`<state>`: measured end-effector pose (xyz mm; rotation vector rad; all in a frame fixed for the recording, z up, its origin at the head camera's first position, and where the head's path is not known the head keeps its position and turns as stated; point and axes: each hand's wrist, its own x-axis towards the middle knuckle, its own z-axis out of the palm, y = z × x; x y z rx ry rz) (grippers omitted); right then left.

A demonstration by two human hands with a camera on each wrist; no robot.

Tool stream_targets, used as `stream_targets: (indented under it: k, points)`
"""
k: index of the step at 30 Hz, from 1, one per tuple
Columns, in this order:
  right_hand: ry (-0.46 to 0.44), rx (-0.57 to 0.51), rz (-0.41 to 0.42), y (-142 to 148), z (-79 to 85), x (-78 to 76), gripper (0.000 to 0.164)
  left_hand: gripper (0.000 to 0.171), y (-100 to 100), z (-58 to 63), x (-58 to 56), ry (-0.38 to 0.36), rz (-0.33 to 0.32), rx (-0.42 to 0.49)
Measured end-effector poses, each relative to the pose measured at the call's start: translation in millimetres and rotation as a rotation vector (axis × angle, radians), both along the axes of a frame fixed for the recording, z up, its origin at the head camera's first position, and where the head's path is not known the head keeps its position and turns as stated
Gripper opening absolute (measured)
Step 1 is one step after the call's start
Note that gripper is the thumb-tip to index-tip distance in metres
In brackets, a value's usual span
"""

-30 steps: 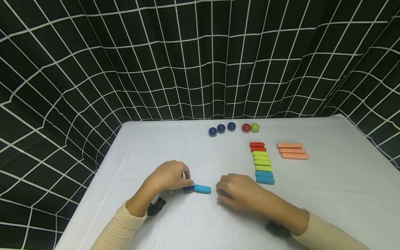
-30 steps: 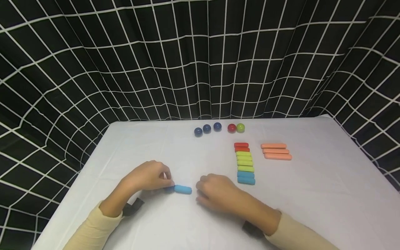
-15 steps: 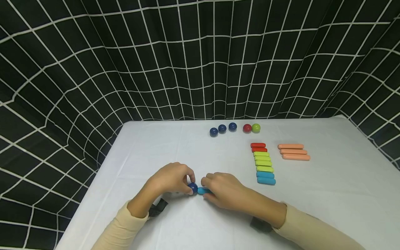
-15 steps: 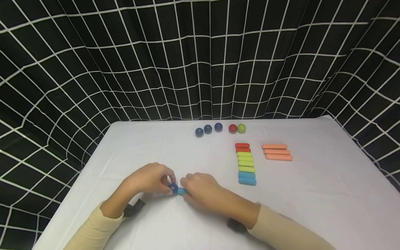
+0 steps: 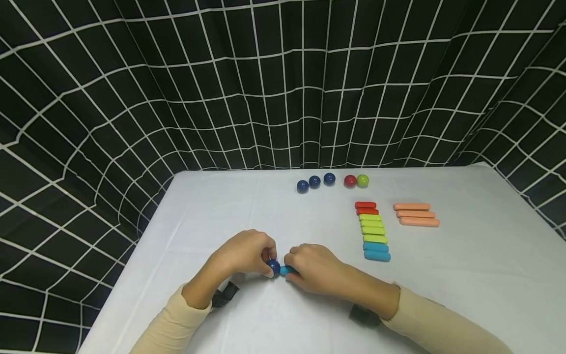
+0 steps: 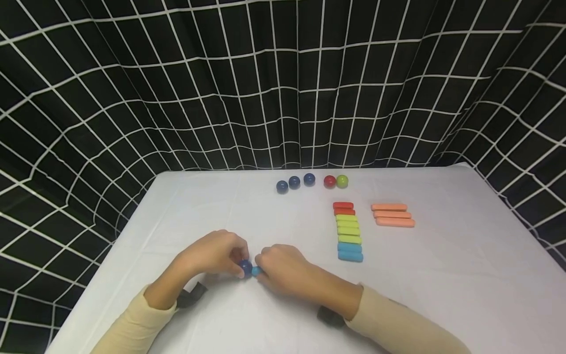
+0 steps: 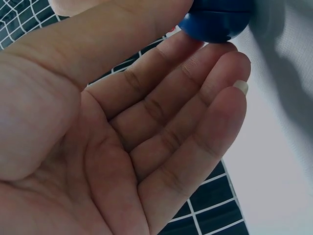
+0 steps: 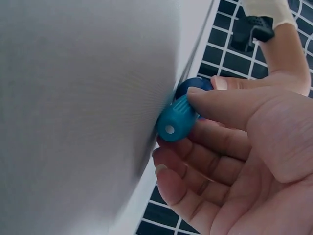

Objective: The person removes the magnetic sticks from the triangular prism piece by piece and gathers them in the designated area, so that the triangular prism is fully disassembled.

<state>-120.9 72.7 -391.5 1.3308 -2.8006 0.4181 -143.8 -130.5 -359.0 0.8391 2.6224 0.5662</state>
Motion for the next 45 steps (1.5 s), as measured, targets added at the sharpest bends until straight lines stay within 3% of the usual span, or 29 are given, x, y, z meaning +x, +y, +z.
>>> stream_targets:
  k: [18,26,34,45]
  points:
    - [-0.016,0.005,0.013,-1,-1.5,-0.2,0.015,0.022,1,-2.2,1.9,0.012,0.004,0.002]
    - [-0.029,-0.014,0.021,9,6.0,3.8,0.011,0.021,0,-1.8,0.8,0.001,0.009,-0.007]
    - [-0.044,-0.081,-0.065,33,16.4,4.6,0.013,0.022,1,0.3,2.9,-0.002,0.022,-0.007]
    - [0.008,-0.153,-0.179,79,14.3,0.7,0.02,0.021,0,0.9,2.6,0.0,0.029,-0.017]
